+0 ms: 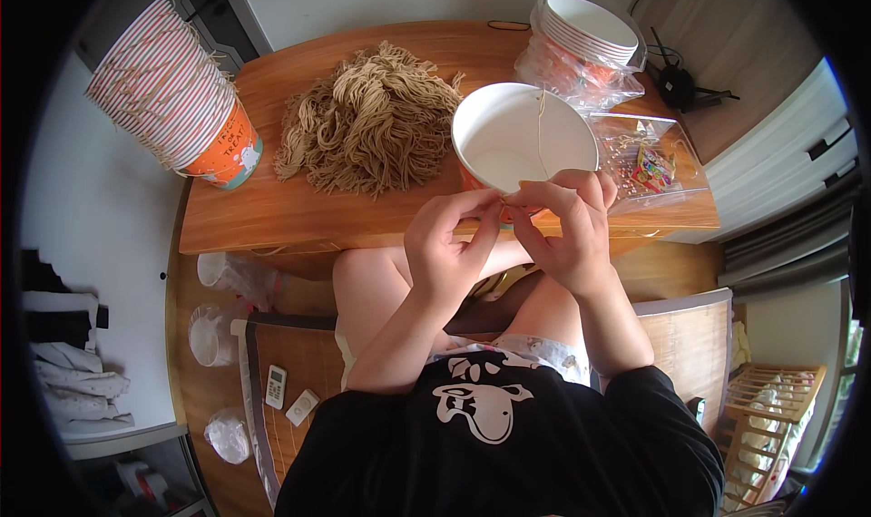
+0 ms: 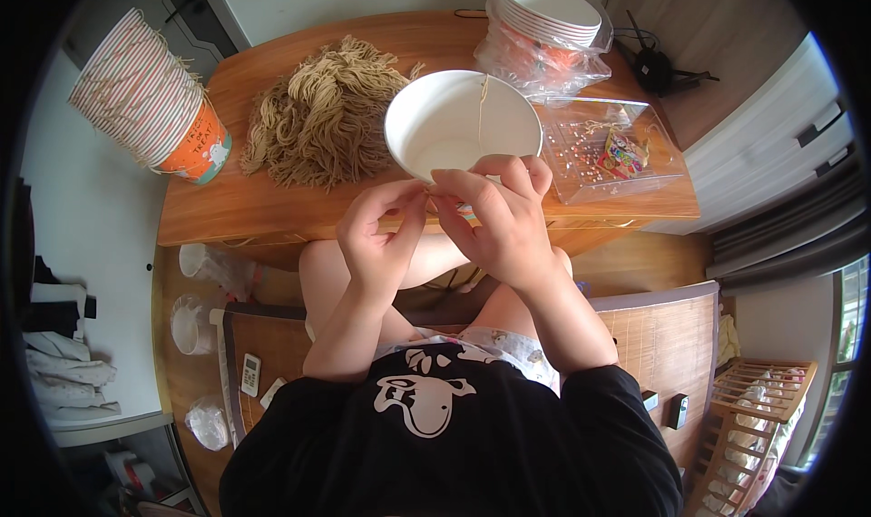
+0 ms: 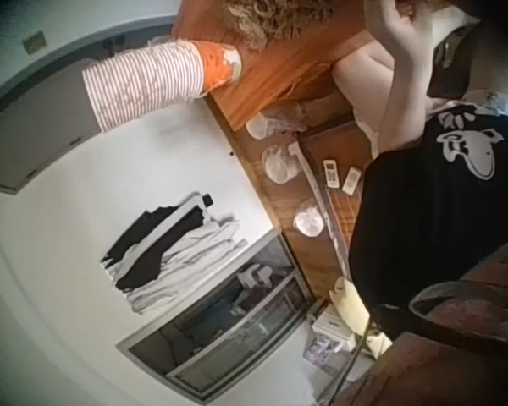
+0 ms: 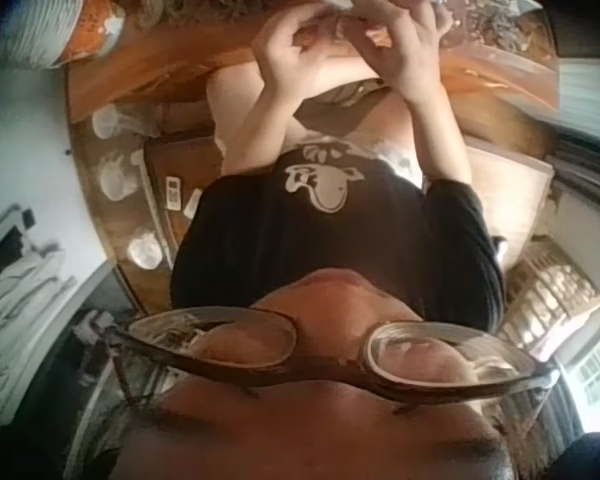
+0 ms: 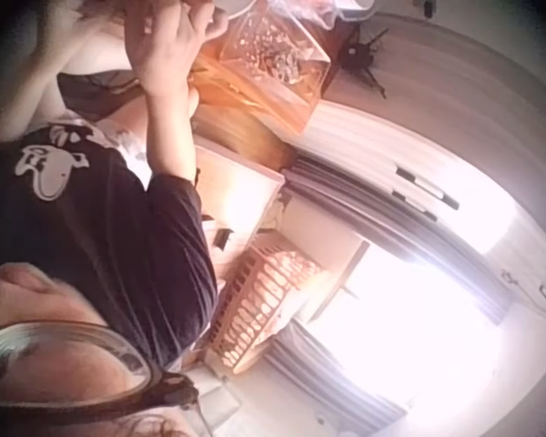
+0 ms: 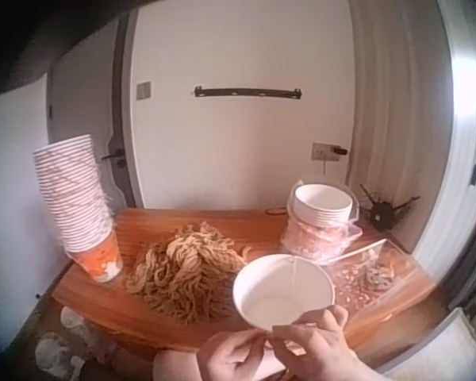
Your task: Assembling paper buckets by attaching string handles.
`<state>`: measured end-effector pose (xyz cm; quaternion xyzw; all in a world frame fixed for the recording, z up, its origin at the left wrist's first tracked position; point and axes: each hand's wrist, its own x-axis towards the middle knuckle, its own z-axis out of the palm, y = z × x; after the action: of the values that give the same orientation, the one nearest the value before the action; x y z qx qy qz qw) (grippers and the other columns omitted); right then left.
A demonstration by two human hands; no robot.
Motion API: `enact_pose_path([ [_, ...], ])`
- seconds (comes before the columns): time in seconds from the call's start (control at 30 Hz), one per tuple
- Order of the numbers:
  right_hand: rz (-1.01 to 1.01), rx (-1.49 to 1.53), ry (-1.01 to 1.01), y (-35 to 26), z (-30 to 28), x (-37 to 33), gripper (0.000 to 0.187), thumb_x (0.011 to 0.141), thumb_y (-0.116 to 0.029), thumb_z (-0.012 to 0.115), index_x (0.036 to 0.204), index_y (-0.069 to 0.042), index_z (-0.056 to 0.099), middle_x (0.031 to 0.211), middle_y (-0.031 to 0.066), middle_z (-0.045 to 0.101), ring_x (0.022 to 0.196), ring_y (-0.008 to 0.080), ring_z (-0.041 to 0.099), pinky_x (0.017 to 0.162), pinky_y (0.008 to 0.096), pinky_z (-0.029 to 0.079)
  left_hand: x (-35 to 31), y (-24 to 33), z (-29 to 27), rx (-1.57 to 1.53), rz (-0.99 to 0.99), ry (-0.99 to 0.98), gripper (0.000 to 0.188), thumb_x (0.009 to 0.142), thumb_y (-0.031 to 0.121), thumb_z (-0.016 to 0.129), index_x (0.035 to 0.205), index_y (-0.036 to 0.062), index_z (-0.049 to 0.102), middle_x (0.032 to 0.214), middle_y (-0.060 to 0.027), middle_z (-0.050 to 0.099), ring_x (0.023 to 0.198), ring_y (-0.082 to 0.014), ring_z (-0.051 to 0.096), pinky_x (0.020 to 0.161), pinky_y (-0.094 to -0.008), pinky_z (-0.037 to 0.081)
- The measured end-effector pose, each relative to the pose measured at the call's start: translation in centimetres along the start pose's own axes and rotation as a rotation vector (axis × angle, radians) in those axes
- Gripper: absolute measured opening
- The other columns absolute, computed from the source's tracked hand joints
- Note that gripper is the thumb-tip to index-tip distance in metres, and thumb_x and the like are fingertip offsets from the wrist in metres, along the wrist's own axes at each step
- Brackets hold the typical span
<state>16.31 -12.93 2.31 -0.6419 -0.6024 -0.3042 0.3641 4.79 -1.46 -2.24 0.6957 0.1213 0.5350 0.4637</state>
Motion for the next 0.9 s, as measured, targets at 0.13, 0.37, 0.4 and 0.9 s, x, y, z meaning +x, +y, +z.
enact_pose_path([
  [0.13,0.019,0.027,0.013,0.0,0.0,0.1,0.044,0.073,-0.006,0.084,0.112,-0.015,0.068,0.097,-0.0092,0.073,0.090,0.0152,0.061,0.088,0.0369,0.035,0.2,-0.1,-0.4,0.149,0.101,-0.055,0.020,0.079,-0.003,0.079,0.098,0.0028,0.075,0.088,-0.0092,0.075,0.076,-0.0236,0.070,0.069,-0.0332,0.054],
  [0.37,0.014,0.026,0.038,0.1,-0.1,-0.1,0.041,0.069,-0.002,0.084,0.106,-0.013,0.070,0.097,-0.0062,0.073,0.089,0.0155,0.061,0.087,0.0357,0.037,-0.1,-0.1,-0.4,0.046,-0.021,-0.125,0.015,0.082,-0.003,0.076,0.096,0.0018,0.071,0.090,-0.0080,0.073,0.077,-0.0197,0.068,0.069,-0.0302,0.053],
  [0.4,0.015,0.028,0.038,0.1,-0.1,0.0,0.041,0.069,-0.002,0.084,0.106,-0.013,0.070,0.097,-0.0062,0.073,0.089,0.0155,0.061,0.087,0.0357,0.037,-0.1,-0.2,-0.4,-0.015,-0.093,-0.164,0.013,0.085,-0.002,0.074,0.097,0.0012,0.069,0.090,-0.0070,0.072,0.077,-0.0166,0.066,0.069,-0.0284,0.052],
  [0.9,0.046,0.081,-0.004,0.4,-0.3,-0.2,0.041,0.074,-0.006,0.083,0.111,-0.016,0.068,0.101,-0.0105,0.072,0.092,0.0144,0.060,0.088,0.0375,0.034,-0.6,-1.4,-0.3,-0.604,-0.412,-0.308,0.010,0.101,0.004,0.063,0.110,-0.0004,0.063,0.101,-0.0019,0.068,0.087,-0.0061,0.062,0.079,-0.0212,0.049],
])
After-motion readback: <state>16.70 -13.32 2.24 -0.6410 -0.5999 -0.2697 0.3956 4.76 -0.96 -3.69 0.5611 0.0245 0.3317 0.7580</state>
